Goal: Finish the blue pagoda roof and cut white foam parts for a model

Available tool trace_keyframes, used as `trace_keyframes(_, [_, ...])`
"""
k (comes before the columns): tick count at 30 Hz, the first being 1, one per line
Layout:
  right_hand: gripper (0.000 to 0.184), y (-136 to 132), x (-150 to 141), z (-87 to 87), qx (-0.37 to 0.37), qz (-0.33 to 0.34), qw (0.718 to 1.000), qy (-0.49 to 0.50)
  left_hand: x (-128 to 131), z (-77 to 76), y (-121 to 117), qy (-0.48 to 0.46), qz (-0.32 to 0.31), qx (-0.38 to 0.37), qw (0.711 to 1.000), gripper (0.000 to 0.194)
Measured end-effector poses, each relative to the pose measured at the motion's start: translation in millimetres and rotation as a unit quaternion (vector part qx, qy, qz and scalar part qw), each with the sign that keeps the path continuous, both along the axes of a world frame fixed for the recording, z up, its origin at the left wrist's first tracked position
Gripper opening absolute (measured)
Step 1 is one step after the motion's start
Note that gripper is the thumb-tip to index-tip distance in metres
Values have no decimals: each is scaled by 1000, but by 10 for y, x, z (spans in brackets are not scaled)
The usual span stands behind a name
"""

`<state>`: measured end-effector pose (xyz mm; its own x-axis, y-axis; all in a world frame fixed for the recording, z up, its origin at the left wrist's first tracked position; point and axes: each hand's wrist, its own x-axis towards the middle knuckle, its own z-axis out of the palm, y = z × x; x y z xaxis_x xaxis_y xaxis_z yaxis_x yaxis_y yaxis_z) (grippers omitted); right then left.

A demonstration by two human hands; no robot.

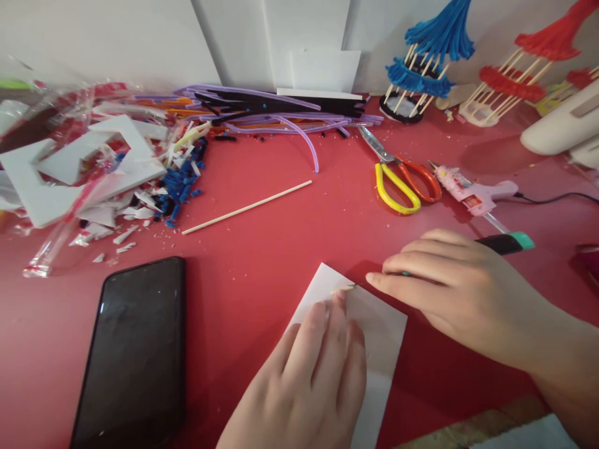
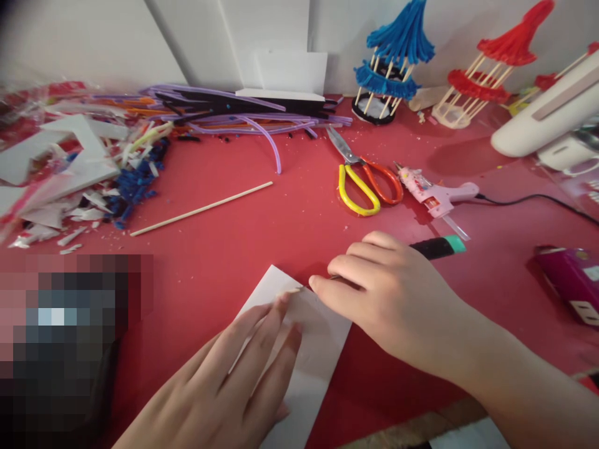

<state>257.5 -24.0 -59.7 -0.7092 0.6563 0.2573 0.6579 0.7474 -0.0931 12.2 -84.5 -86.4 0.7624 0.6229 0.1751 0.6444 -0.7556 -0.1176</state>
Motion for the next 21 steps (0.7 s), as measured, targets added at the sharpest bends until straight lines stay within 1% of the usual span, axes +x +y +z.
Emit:
trace_keyframes(2, [31, 6, 13, -9, -1, -5, 1000, 3, -18, -12, 29, 6, -20, -2, 1000, 39])
trace_keyframes(5, [33, 47, 54, -41, 18, -26, 999, 7, -22, 6, 125, -17, -45, -17, 999, 42])
trace_keyframes(7, [32, 88, 91, -71, 45, -53, 997, 20, 3, 55, 220, -16, -40, -62, 997, 39])
trace_keyframes(9, [30, 127, 123, -102, 69, -79, 994, 41, 42, 120, 330, 2, -33, -125, 992, 32])
trace_keyframes(12, [27, 165, 142, -137, 73, -97, 991, 61, 90, 197, 485, 26, -4, -207, 978, 23])
trace_keyframes(14, [26, 181, 137, -154, 74, -100, 990, 66, 95, 219, 562, 38, 18, -235, 971, 19])
trace_keyframes(18, [24, 209, 123, -186, 75, -123, 986, 84, 23, 268, 725, 33, 34, -229, 972, 11])
trace_keyframes(21, [26, 227, 129, -218, 51, -163, 981, 92, -76, 345, 1008, 29, 62, -194, 979, 16])
